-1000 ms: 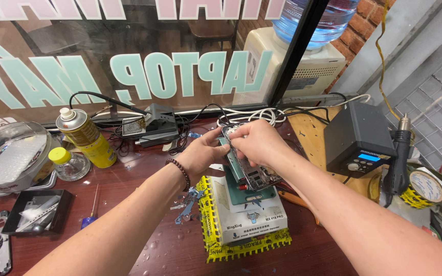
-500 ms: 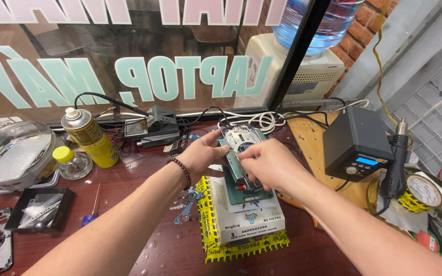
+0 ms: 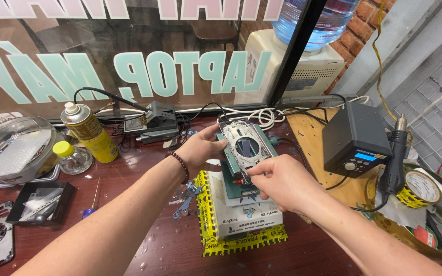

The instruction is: The person works on a phone midframe clamped in a repair fixture on the workbench. They use a screwdriver on the frame, scrape at its edges, wipe it with a tissue, spray it with an aerosol can, and reposition the frame in the fixture while continuing to work on it by hand.

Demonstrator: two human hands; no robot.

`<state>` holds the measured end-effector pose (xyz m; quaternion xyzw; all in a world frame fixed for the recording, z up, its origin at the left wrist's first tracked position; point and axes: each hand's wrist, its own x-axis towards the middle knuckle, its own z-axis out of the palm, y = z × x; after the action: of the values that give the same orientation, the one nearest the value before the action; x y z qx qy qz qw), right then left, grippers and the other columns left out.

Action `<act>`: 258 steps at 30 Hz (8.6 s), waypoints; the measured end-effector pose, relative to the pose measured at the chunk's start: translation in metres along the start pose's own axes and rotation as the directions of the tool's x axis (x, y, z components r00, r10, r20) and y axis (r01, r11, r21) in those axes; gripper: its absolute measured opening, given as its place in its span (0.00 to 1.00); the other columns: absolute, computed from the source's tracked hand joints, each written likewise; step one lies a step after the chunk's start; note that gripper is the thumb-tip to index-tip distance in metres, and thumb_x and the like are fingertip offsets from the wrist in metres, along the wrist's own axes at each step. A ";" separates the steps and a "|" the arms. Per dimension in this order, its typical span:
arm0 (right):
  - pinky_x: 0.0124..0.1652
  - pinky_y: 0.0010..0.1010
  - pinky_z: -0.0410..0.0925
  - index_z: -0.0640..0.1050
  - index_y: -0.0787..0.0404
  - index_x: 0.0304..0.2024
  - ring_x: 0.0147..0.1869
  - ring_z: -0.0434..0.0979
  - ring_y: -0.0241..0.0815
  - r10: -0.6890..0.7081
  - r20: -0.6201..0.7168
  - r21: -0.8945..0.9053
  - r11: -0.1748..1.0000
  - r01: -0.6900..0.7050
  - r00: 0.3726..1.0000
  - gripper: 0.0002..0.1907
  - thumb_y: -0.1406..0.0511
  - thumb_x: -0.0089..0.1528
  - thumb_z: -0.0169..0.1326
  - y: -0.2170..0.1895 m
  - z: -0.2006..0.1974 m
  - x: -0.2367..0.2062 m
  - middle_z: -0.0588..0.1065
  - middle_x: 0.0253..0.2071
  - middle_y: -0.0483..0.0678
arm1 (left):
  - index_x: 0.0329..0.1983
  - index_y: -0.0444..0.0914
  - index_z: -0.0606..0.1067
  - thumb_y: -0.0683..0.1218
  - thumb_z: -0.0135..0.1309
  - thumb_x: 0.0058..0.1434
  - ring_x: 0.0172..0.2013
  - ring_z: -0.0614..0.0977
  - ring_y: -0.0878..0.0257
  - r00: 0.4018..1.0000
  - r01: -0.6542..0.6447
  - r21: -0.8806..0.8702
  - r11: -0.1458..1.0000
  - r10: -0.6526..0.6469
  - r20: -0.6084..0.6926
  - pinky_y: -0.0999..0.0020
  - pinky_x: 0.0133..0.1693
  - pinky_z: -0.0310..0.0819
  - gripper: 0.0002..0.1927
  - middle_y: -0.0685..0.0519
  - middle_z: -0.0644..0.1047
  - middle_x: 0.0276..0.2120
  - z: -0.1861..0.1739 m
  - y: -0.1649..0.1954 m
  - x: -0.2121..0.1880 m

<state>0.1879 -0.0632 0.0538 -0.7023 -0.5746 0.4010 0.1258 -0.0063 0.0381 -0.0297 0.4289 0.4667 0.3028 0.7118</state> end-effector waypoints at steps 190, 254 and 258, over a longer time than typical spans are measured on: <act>0.32 0.28 0.75 0.80 0.65 0.43 0.31 0.77 0.34 -0.323 0.020 0.470 0.838 0.276 0.946 0.09 0.65 0.64 0.57 0.028 -0.058 0.145 0.79 0.34 0.45 | 0.71 0.31 0.53 0.75 0.73 0.24 0.72 0.55 0.46 0.971 0.090 0.991 0.104 0.214 -0.111 0.34 0.64 0.51 0.78 0.41 0.62 0.67 0.092 0.051 -0.053; 0.34 0.29 0.75 0.77 0.60 0.45 0.36 0.79 0.33 -0.417 0.061 0.492 0.803 0.336 0.907 0.10 0.60 0.68 0.52 0.029 -0.063 0.146 0.78 0.37 0.43 | 0.72 0.31 0.53 0.74 0.74 0.26 0.70 0.57 0.46 0.972 0.084 0.991 0.107 0.209 -0.106 0.34 0.63 0.52 0.77 0.43 0.64 0.65 0.090 0.052 -0.050; 0.34 0.28 0.75 0.77 0.59 0.45 0.35 0.80 0.34 -0.386 0.078 0.466 0.829 0.309 0.919 0.09 0.62 0.66 0.53 0.026 -0.063 0.145 0.79 0.36 0.43 | 0.71 0.31 0.54 0.74 0.75 0.25 0.70 0.55 0.45 0.965 0.075 0.991 0.106 0.243 -0.099 0.32 0.61 0.51 0.77 0.42 0.62 0.65 0.090 0.051 -0.050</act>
<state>0.2535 0.0785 0.0178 -0.5015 -0.5943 0.5499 0.3049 0.0559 -0.0101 0.0534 0.7794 0.6047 0.0034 0.1640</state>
